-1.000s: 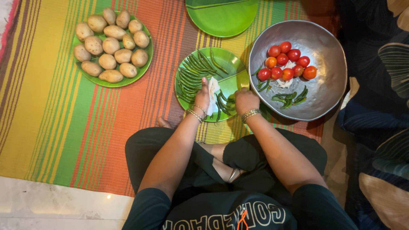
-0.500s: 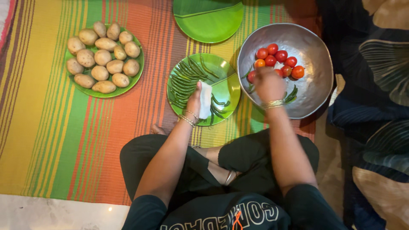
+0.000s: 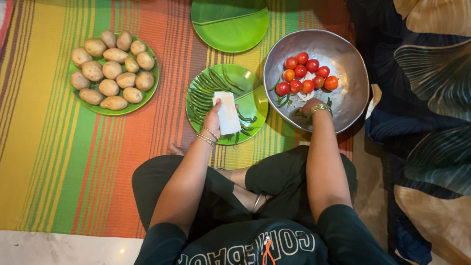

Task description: The person wipes individual green chilies with a white cloth, picking them from a plate and placing them back after cleaning, while sitting near a bowl of tomatoes and a plate of potatoes.

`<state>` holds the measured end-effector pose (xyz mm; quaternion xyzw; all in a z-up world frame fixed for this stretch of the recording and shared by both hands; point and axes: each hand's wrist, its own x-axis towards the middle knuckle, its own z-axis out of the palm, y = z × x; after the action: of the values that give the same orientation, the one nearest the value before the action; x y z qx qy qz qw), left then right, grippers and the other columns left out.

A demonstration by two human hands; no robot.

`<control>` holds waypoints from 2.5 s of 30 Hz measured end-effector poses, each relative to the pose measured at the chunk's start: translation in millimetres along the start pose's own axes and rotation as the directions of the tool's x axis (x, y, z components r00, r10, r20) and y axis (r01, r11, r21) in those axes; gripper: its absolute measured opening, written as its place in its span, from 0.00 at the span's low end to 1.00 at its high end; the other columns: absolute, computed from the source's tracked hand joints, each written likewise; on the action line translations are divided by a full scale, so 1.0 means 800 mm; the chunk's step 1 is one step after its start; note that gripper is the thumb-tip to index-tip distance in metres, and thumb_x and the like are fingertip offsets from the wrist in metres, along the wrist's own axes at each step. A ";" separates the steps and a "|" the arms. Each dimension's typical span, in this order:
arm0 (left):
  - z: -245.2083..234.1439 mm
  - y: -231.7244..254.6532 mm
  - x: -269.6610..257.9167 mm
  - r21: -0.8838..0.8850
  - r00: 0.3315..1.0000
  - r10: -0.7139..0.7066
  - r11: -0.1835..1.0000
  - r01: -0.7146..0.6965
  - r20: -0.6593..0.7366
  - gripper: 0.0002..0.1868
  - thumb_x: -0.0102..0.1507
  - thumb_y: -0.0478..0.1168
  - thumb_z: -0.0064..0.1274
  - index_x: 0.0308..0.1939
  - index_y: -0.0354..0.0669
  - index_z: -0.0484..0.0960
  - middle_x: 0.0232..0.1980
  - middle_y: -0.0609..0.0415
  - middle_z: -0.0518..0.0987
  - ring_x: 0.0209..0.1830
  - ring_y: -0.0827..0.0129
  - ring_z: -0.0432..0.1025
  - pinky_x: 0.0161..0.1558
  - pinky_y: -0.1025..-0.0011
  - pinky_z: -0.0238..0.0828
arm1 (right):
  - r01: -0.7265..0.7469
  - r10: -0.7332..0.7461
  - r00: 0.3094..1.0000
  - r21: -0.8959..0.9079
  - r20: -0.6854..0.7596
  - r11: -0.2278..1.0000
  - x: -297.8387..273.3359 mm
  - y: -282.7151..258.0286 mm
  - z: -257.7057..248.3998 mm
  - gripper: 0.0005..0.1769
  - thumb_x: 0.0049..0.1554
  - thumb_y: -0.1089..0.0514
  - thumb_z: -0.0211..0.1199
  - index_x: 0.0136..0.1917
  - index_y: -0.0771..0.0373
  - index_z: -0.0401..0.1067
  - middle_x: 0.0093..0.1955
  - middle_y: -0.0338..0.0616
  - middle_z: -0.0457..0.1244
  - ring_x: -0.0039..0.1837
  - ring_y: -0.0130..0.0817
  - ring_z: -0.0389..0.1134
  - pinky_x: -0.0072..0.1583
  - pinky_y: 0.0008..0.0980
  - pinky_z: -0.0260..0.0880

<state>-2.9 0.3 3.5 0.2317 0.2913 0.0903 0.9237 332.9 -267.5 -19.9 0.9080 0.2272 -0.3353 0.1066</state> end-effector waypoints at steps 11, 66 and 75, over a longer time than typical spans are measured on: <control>-0.027 -0.025 0.034 0.121 0.985 0.082 0.991 -0.064 -0.153 0.26 0.71 0.53 0.48 0.58 0.32 0.78 0.46 0.45 0.83 0.40 0.59 0.78 0.46 0.63 0.77 | 0.182 -0.149 0.972 -0.184 0.181 0.966 -0.040 -0.029 -0.013 0.32 0.53 0.36 0.62 0.58 0.62 0.80 0.63 0.55 0.69 0.66 0.48 0.71 0.67 0.43 0.68; -0.002 -0.035 0.016 0.359 0.984 0.167 0.917 -0.177 0.058 0.13 0.64 0.42 0.59 0.50 0.40 0.81 0.43 0.56 0.84 0.38 0.73 0.78 0.43 0.71 0.77 | 0.767 -0.433 0.624 0.407 -0.650 0.496 -0.215 -0.272 0.016 0.10 0.57 0.60 0.67 0.52 0.64 0.74 0.42 0.51 0.70 0.43 0.41 0.73 0.46 0.37 0.73; -0.017 -0.051 0.024 0.649 0.913 0.317 0.757 -0.080 -0.257 0.16 0.66 0.48 0.58 0.38 0.37 0.82 0.30 0.57 0.79 0.26 0.73 0.70 0.30 0.69 0.69 | 0.677 -0.554 0.700 0.174 -0.450 0.715 -0.233 -0.281 0.006 0.13 0.58 0.47 0.65 0.46 0.58 0.72 0.41 0.52 0.69 0.45 0.55 0.71 0.46 0.51 0.70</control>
<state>5.9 -24.7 -35.7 0.5349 0.4379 0.1275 0.7112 96.2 -136.4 89.5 0.8266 0.4786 -0.2090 -0.2098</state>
